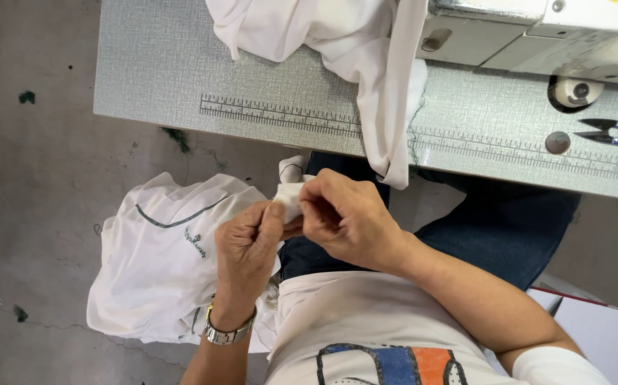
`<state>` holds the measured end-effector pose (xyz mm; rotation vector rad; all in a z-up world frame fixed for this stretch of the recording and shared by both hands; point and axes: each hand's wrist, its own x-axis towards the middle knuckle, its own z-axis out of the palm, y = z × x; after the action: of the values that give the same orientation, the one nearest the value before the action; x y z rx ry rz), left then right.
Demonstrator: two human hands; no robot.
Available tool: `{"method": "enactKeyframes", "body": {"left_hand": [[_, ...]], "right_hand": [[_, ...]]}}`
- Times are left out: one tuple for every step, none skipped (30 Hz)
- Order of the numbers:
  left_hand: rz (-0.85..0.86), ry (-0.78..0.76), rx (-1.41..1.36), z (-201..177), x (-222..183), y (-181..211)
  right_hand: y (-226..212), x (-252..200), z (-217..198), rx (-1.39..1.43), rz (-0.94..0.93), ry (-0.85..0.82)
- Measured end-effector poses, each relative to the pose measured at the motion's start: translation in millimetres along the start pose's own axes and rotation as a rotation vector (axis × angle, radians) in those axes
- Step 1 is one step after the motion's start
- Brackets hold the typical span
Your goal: Trimming excess threads from white garments using hand snips at a sewing workstation.
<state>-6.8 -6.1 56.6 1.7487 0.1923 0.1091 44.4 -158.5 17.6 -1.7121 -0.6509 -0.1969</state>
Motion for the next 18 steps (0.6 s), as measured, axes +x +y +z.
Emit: {"method": "enactKeyframes", "body": {"left_hand": [[0.014,0.007,-0.013,1.9,-1.3,-3.4],[0.028,0.014,-0.026,4.2,-2.6,-6.8],[0.028,0.012,-0.026,7.5,-2.4,-1.7],[0.04,0.032,-0.029,11.0,-2.1,3.5],[0.052,0.052,-0.031,14.1,-2.0,8.8],[0.051,0.05,-0.031,15.9,-3.3,12.2],[-0.037,0.102,-0.187,17.8,-4.1,15.6],[-0.125,0.155,-0.343,19.5,-4.8,18.9],[-0.127,0.155,-0.343,11.8,-4.0,5.1],[-0.203,0.139,-0.419,4.1,-3.3,-8.7],[-0.277,0.121,-0.495,-3.7,-1.7,-22.5],[-0.276,0.12,-0.494,-8.0,-2.5,-28.4],[-0.287,0.134,-0.501,-12.2,-3.7,-34.3],[-0.297,0.148,-0.508,-16.7,-4.8,-40.2],[-0.296,0.15,-0.507,-20.0,-3.6,-35.8],[-0.311,0.122,-0.502,-23.4,-2.6,-31.4],[-0.328,0.092,-0.496,-26.8,-1.9,-27.1],[-0.329,0.092,-0.495,-30.9,-2.5,-28.0]], "right_hand": [[-0.5,-0.9,-1.7,0.151,0.146,-0.021],[-0.9,-1.8,-3.7,0.301,0.293,-0.042],[1.5,-4.0,-3.5,0.3,0.294,-0.041],[3.8,-6.2,-3.6,0.407,0.389,-0.061],[5.9,-8.6,-3.3,0.515,0.485,-0.082],[4.2,-9.8,-2.4,0.515,0.486,-0.079],[2.8,-10.5,-1.6,0.64,0.563,-0.036],[1.4,-11.1,-0.7,0.766,0.639,0.008],[-1.7,-7.8,-5.5,0.766,0.642,0.008],[-4.9,-4.6,-10.4,0.856,0.665,0.079],[-7.7,-0.7,-15.3,0.946,0.684,0.152],[-12.0,2.3,-22.6,0.946,0.683,0.153],[-16.7,4.8,-30.0,0.973,0.691,0.196],[-21.4,7.3,-37.3,1.0,0.699,0.24],[-27.1,8.5,-52.1,1.002,0.699,0.238],[-32.9,9.6,-66.7,1.057,0.64,0.2],[-38.8,10.1,-81.4,1.111,0.581,0.163],[-37.4,3.7,-91.3,1.112,0.583,0.163]]}}
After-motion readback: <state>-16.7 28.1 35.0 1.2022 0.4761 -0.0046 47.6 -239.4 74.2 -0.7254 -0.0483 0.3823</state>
